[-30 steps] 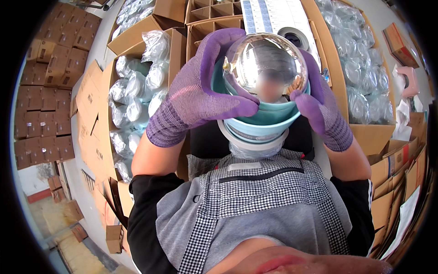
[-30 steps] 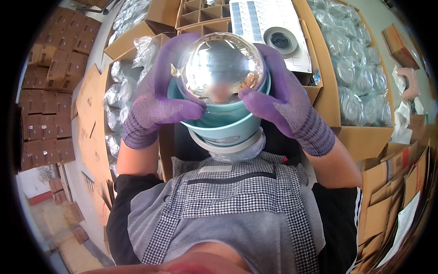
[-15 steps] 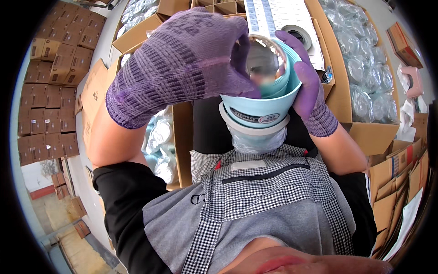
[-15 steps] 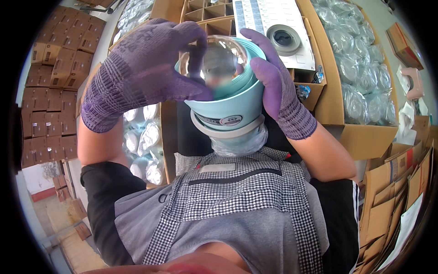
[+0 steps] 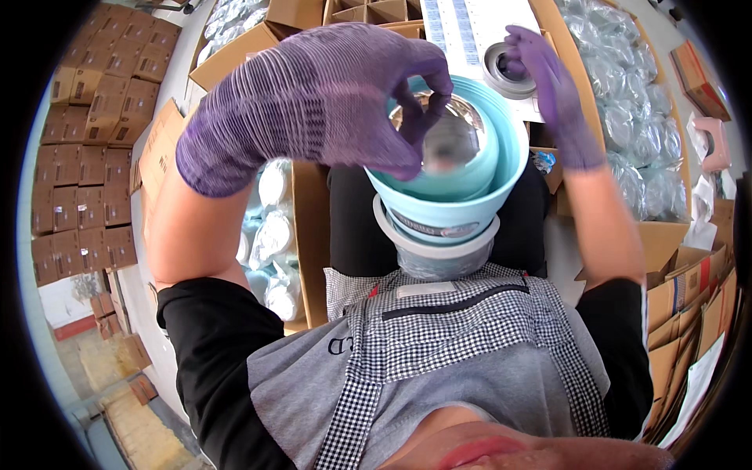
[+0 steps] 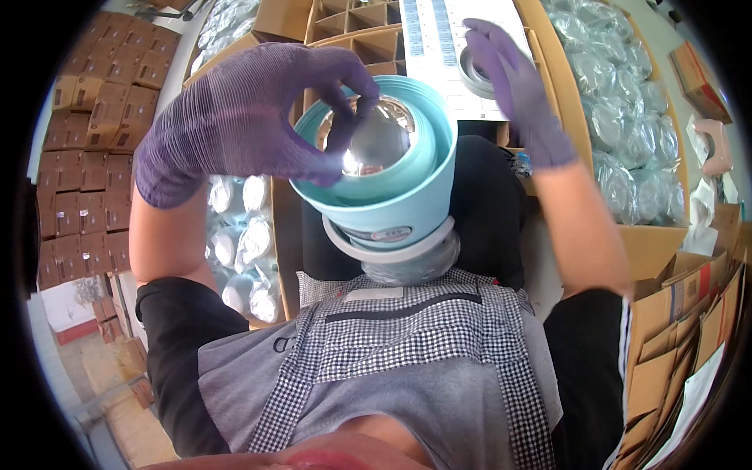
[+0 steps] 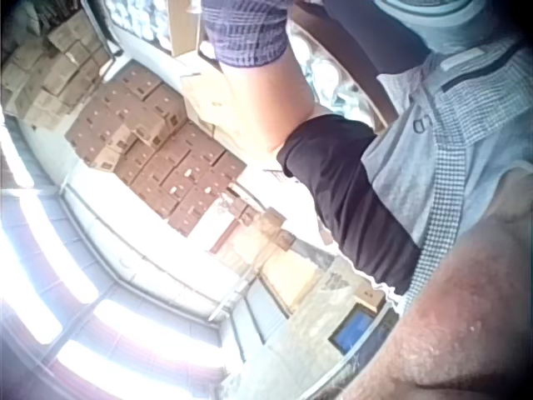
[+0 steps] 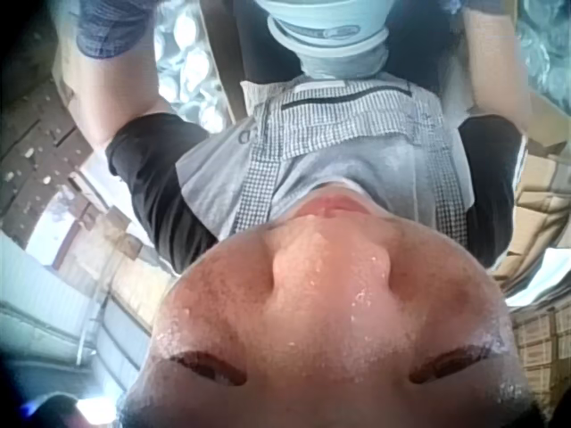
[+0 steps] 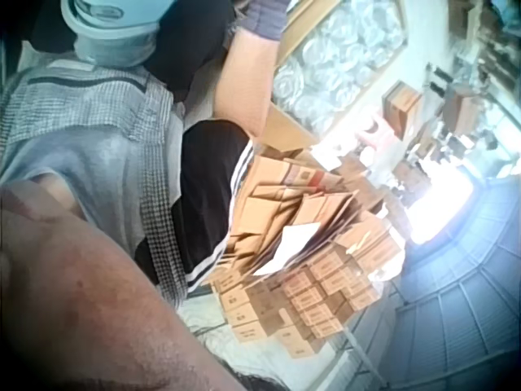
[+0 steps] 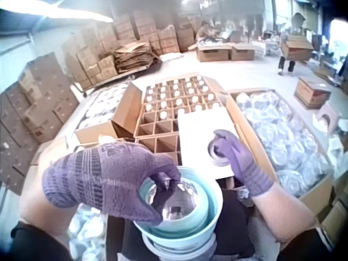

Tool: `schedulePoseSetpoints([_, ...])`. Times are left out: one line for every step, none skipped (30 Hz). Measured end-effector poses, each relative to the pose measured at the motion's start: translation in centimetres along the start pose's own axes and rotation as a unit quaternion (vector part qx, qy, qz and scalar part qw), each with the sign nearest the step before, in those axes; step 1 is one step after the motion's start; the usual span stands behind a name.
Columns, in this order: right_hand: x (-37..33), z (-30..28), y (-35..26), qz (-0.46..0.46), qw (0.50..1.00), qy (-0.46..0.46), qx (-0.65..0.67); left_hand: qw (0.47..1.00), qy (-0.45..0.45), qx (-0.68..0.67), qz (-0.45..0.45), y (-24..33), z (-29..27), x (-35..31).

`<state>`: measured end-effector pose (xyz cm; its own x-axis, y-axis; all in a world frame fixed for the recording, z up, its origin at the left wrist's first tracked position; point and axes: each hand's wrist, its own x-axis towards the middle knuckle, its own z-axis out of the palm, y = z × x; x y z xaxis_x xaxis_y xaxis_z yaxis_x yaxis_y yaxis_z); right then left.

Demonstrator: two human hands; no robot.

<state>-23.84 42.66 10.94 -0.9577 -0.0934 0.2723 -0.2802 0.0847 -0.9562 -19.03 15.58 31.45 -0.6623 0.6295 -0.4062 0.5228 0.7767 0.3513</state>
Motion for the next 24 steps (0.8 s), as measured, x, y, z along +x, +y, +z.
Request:
schedulePoseSetpoints([2.8, -2.3, 2.4, 0.047, 0.979, -0.01, -0.199, 0.999, 0.018, 0.051, 0.005, 0.7, 0.1, 0.3])
schedulePoseSetpoints([5.7, -4.1, 5.0, 0.092, 0.917, -0.019, -0.388, 0.994, 0.039, 0.104, 0.009, 1.3, 0.0, 0.8])
schedulePoseSetpoints([8.3, -5.2, 7.6, 0.133, 0.857, -0.071, -0.493, 0.989, 0.036, 0.145, 0.013, 1.7, -0.3, 1.2])
schedulePoseSetpoints([9.5, -5.5, 9.6, 0.174, 0.781, -0.126, -0.586, 0.986, 0.065, 0.148, 0.031, 1.6, -0.1, 1.4])
schedulePoseSetpoints([9.7, -5.0, 10.2, 0.193, 0.761, -0.145, -0.602, 0.983, 0.094, 0.15, 0.046, 1.2, 0.5, 1.4])
schedulePoseSetpoints([9.9, -3.9, 10.6, 0.211, 0.74, -0.166, -0.617, 0.979, 0.123, 0.151, 0.058, 0.9, 0.8, 1.3])
schedulePoseSetpoints([10.0, -3.1, 11.0, 0.23, 0.717, -0.186, -0.631, 0.986, 0.077, 0.148, 0.028, 1.2, 0.3, 1.6])
schedulePoseSetpoints([9.9, -3.0, 11.7, 0.205, 0.714, -0.181, -0.644, 0.986, 0.074, 0.147, 0.033, 1.0, -0.1, 1.6])
schedulePoseSetpoints([9.6, -3.4, 12.7, 0.182, 0.711, -0.174, -0.656, 0.986, 0.068, 0.146, 0.04, 0.7, -0.5, 1.6])
schedulePoseSetpoints([9.3, -3.0, 12.9, 0.156, 0.708, -0.171, -0.667, 0.987, 0.063, 0.144, 0.042, 0.2, -0.8, 1.0])
schedulePoseSetpoints([9.9, -3.5, 12.7, 0.178, 0.709, -0.197, -0.653, 0.98, 0.127, 0.098, 0.117, -1.9, -1.0, 0.1])
schedulePoseSetpoints([10.5, -3.9, 13.5, 0.176, 0.741, -0.132, -0.635, 0.963, 0.149, -0.036, 0.223, -4.6, -1.5, 0.5])
schedulePoseSetpoints([11.5, -4.4, 13.5, 0.166, 0.823, -0.094, -0.535, 0.96, 0.209, -0.051, 0.181, -7.0, -1.9, 0.5])
schedulePoseSetpoints([12.2, -4.9, 13.0, 0.155, 0.889, -0.058, -0.427, 0.951, 0.245, -0.127, 0.14, -7.3, -1.6, 0.8])
schedulePoseSetpoints([11.9, -4.4, 10.6, 0.132, 0.936, -0.027, -0.326, 0.93, 0.285, -0.208, 0.105, -7.7, -1.1, 0.9])
schedulePoseSetpoints([11.3, -1.8, 6.5, 0.054, 0.984, -0.017, -0.171, 0.889, 0.297, -0.341, 0.066, -5.8, 0.1, 1.6])
schedulePoseSetpoints([10.7, 0.9, 2.1, -0.023, 0.999, -0.034, -0.008, 0.853, 0.316, -0.407, 0.081, -5.0, 1.4, 2.4])
schedulePoseSetpoints([9.4, 2.5, -3.0, -0.156, 0.97, -0.048, 0.18, 0.812, 0.321, -0.472, 0.124, -4.0, 2.1, 4.4])
schedulePoseSetpoints([7.5, 2.9, -6.0, -0.149, 0.979, -0.034, 0.137, 0.766, 0.322, -0.532, 0.161, -3.2, 3.1, 6.5])
schedulePoseSetpoints([5.5, 4.5, -8.4, -0.138, 0.982, -0.043, 0.118, 0.745, 0.334, -0.538, 0.212, -4.7, 3.9, 6.8])
schedulePoseSetpoints([2.8, 5.0, -12.0, -0.166, 0.986, 0.005, 0.021, 0.717, 0.333, -0.545, 0.279, -6.1, 4.3, 7.4])
schedulePoseSetpoints([1.1, 3.6, -14.1, -0.162, 0.977, 0.009, -0.136, 0.631, 0.43, -0.6, 0.24, -9.4, 5.1, 6.5])
schedulePoseSetpoints([-0.2, 2.2, -14.2, -0.083, 0.991, 0.023, -0.103, 0.582, 0.312, -0.685, 0.307, -10.5, 4.7, 5.3])
schedulePoseSetpoints([-1.0, 0.8, -14.1, -0.085, 0.995, 0.023, -0.056, 0.518, 0.187, -0.751, 0.364, -11.2, 4.6, 4.5])
